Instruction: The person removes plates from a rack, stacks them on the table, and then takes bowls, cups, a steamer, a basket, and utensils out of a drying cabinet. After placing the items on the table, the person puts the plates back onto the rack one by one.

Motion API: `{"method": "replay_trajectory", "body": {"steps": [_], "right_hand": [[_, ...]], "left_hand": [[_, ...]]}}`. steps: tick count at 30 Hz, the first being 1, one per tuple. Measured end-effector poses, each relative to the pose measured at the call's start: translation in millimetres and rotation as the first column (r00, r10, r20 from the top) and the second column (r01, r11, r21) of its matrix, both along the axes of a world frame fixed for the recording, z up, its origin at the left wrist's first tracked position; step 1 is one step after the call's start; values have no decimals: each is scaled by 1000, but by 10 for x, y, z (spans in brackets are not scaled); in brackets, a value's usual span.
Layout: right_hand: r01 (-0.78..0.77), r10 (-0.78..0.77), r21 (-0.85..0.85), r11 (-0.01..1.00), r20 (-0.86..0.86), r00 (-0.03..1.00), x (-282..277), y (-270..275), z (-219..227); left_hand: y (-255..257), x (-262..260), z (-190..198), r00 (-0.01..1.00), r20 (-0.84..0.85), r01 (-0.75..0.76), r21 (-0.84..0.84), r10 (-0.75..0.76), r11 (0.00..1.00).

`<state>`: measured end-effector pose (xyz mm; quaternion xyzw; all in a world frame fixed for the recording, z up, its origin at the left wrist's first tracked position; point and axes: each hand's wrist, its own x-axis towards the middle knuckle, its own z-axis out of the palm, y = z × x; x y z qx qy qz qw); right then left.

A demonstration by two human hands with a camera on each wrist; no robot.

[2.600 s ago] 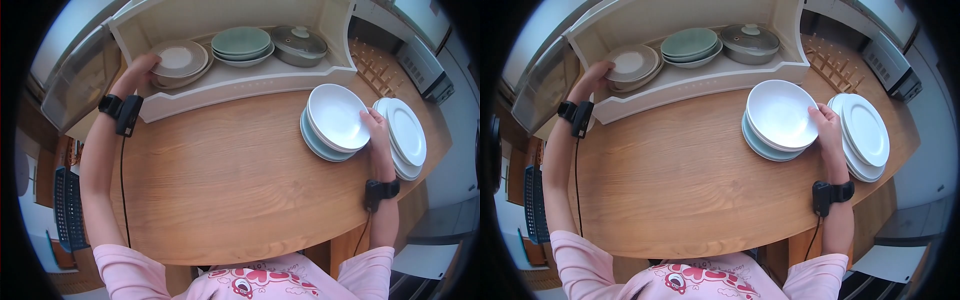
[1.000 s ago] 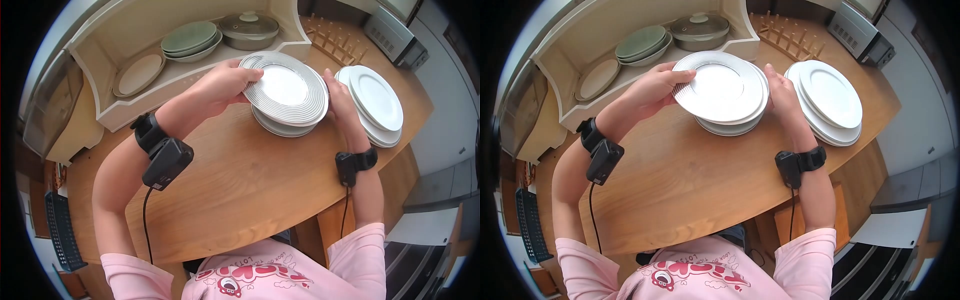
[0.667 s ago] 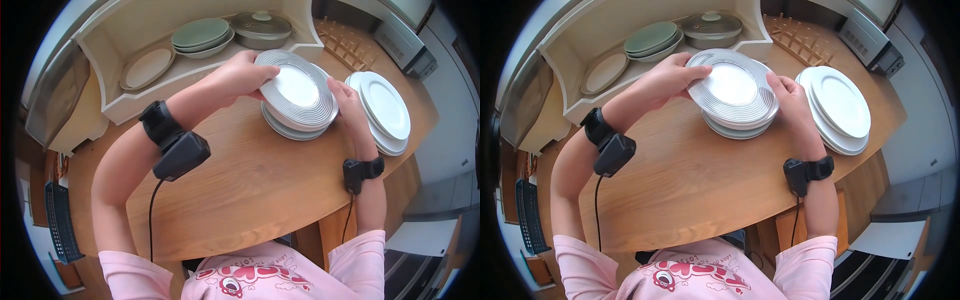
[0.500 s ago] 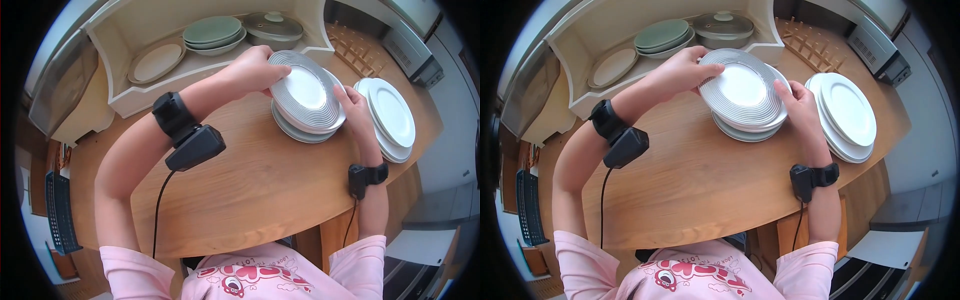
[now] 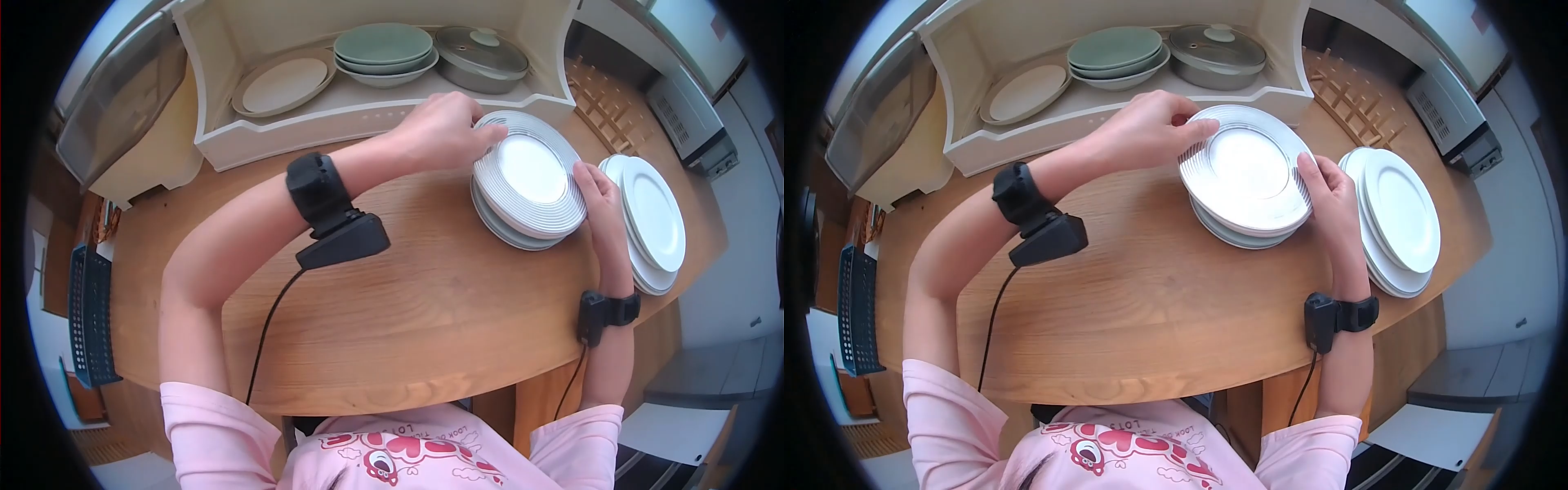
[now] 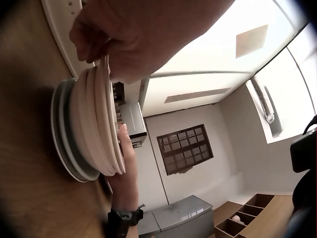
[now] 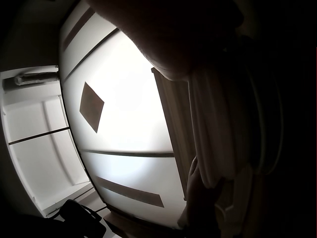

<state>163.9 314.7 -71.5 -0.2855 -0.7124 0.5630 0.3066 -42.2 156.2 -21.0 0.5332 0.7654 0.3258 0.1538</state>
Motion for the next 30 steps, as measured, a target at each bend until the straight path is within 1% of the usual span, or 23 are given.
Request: {"method": "replay_trajectory", "body": {"steps": [2,4,6,8,9,10,11,12,13,15,16,18,19,20,21,22,24,25,27,29,30], "right_hand": [[-6,6,14,1000,6,1000,-2,22,-5],[28,-29,36,999,16,999,2,37,-28],[24,-24,31,999,13,1000,7,28,-16],[20,-20,26,999,9,1000,10,24,-8],[16,-16,29,999,9,1000,11,30,-15],[10,-10,38,999,7,1000,16,36,-15],[11,-11,36,999,5,1000,17,36,-18],[21,-22,50,998,6,1000,11,36,-20],[31,-32,65,997,6,999,0,35,-20],[34,-34,47,998,5,999,-13,33,-20],[40,-40,30,999,6,999,-14,37,-19],[36,-36,16,999,9,999,-12,43,-17],[36,-36,-3,999,13,999,-3,53,-24],[34,-34,2,999,21,999,18,89,-41],[19,-19,-5,1000,55,998,46,147,-62],[5,-4,-13,1000,87,996,54,171,-53],[4,-3,-11,1000,78,997,49,158,-47],[2,-1,-17,1000,67,998,48,140,-44],[-4,5,-14,1000,74,997,53,129,-31],[-9,10,-13,1000,71,997,23,89,-14],[13,-12,-2,1000,26,1000,-6,36,-7]], "left_hand": [[-84,-47,101,1000,3,-9,-7,9,1000],[-202,-220,181,993,-7,-119,65,119,991],[-339,-564,176,974,-101,-178,211,203,961],[-530,-944,205,914,-225,-266,293,337,918],[-711,-1261,224,845,-356,-332,235,399,914],[-908,-1569,246,756,-482,-402,191,443,895],[-1045,-1793,237,712,-525,-499,88,466,862],[-1160,-1974,206,666,-570,-591,-11,481,806],[-1282,-2131,162,664,-572,-593,-9,482,805],[-1457,-2340,52,667,-574,-679,-206,474,705],[-1476,-2351,11,665,-572,-682,-202,480,703],[-1497,-2381,-77,589,-620,-709,-88,519,700],[-1484,-2383,-120,591,-614,-709,-88,522,700],[-1460,-2381,-174,604,-625,-699,-119,494,705],[-1432,-2376,-228,616,-635,-689,-148,466,709],[-1431,-2434,-294,620,-627,-689,-147,472,710],[-1458,-2564,-376,579,-672,-696,-112,462,710],[-1481,-2659,-426,584,-666,-695,-114,464,710],[-1534,-2807,-487,604,-592,-711,-98,533,697],[-1534,-2679,-401,607,-560,-725,-99,564,681],[-1531,-2598,-348,609,-529,-737,-103,591,668]]}}
